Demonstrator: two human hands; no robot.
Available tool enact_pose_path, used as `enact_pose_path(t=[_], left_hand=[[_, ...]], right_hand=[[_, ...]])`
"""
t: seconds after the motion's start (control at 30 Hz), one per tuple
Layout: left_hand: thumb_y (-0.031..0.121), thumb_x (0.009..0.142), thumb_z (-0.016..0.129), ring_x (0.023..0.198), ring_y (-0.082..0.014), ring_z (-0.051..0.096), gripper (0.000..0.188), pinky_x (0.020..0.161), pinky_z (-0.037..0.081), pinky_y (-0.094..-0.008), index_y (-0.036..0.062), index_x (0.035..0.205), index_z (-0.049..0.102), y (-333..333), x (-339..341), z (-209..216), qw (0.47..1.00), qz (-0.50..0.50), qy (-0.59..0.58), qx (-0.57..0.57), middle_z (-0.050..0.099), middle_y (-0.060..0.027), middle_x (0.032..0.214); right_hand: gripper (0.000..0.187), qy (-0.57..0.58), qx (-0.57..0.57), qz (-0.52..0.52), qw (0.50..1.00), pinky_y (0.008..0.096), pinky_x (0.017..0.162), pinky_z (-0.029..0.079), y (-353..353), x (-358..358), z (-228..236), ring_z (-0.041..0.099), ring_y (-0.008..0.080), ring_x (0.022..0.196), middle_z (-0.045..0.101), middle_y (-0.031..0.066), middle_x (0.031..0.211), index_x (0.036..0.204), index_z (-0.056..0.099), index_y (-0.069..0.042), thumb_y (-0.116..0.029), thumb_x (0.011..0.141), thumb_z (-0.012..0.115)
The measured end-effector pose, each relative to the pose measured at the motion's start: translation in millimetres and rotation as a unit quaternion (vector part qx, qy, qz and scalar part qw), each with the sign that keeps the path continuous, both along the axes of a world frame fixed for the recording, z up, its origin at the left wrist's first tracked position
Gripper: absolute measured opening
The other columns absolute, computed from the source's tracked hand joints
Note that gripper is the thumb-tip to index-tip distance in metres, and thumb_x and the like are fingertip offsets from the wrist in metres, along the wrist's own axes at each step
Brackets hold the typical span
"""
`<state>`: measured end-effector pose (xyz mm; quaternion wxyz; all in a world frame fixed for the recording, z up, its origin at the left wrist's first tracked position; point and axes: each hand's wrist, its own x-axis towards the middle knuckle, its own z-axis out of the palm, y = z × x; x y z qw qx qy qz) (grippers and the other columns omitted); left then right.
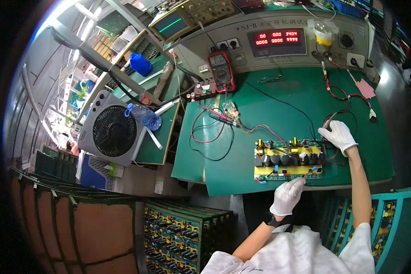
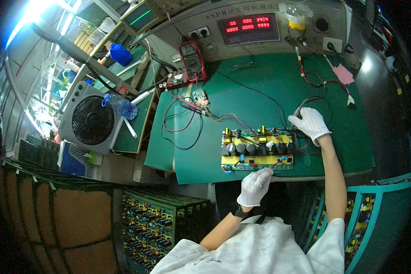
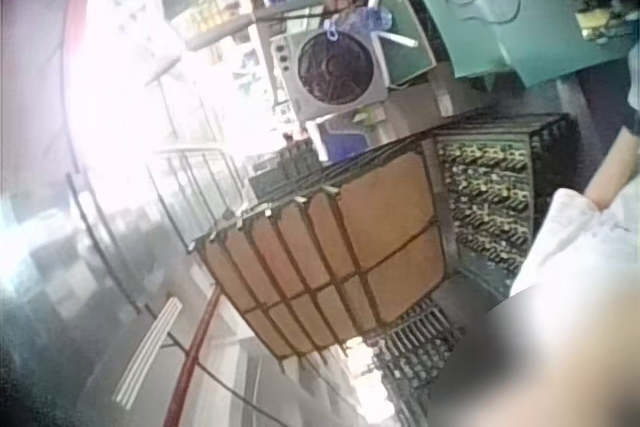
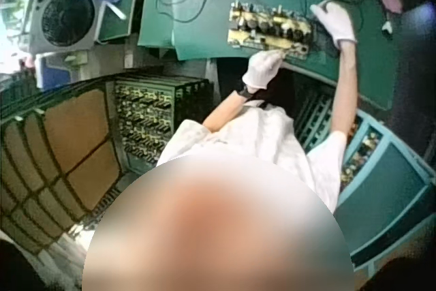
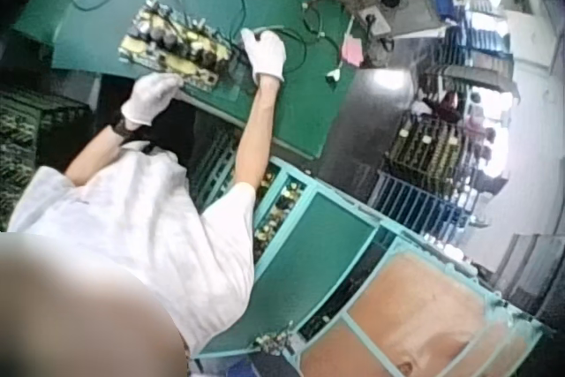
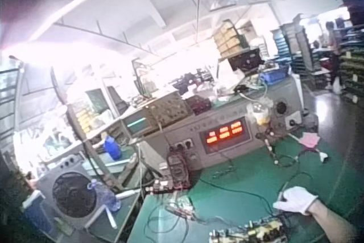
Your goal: The person performs testing and connection checks on an electronic circuit board assembly with multimeter probes and a testing device, connecting it to a power supply module at a factory station.
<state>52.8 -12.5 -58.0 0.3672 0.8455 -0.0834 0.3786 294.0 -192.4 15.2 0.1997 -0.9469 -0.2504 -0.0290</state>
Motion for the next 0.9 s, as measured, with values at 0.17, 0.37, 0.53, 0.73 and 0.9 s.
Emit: enact_pose_path(t=[0.17,0.37,0.53,0.73,0.9], left_hand=[[0.002,0.085,0.077,0.081,-0.0246,0.071,0.037,0.07,0.057,-0.0337,0.0094,0.119,0.065,7,3,-4,1.0,-0.007,-0.008,0.018,0.072,-0.0077,0.114],[0.001,0.084,0.076,0.084,-0.0273,0.072,0.037,0.071,0.058,-0.0358,0.0074,0.119,0.066,5,2,-8,1.0,-0.016,0.006,0.018,0.073,-0.01,0.113],[0.007,0.09,0.07,0.069,-0.0258,0.066,0.013,0.06,0.054,-0.0378,0.01,0.103,0.068,7,6,1,0.999,-0.008,0.011,0.038,0.072,-0.0076,0.092],[0.003,0.087,0.076,0.075,-0.0254,0.069,0.015,0.064,0.056,-0.0355,0.0115,0.098,0.069,11,9,-1,0.998,0.034,0.009,0.05,0.073,-0.0073,0.09],[-0.001,0.081,0.08,0.085,-0.0254,0.072,0.033,0.073,0.058,-0.0349,0.0107,0.111,0.07,1,13,-11,0.999,0.024,-0.013,0.019,0.074,-0.0064,0.106]], right_hand=[[0.049,-0.057,-0.01,0.027,0.998,0.0533,0.072,0.05,0,16,-23,0.064,0.043,0.079,0.065,0.0222,0.078,0.078,0.064,-0.002,-0.049,0.09,0.069],[0.049,-0.066,-0.019,0.038,0.997,0.0539,0.075,0.05,-8,27,-39,0.064,0.0431,0.081,0.064,0.0225,0.079,0.081,0.064,-0.002,-0.049,0.091,0.068],[0.051,0.088,0.025,0.003,0.996,0.0528,0.076,0.05,2,18,-13,0.065,0.0435,0.085,0.068,0.0251,0.088,0.086,0.069,-0.001,-0.052,0.09,0.069],[0.047,0.121,0.177,-0.013,0.977,0.0378,0.07,0.05,30,8,18,0.066,0.0207,0.072,0.072,0.0105,0.078,0.089,0.071,-0.002,-0.049,0.094,0.07],[0.059,0.092,0.152,0.059,0.982,0.0443,0.074,0.052,20,11,10,0.069,0.036,0.077,0.07,0.0191,0.076,0.09,0.077,0.0,-0.059,0.089,0.07]])
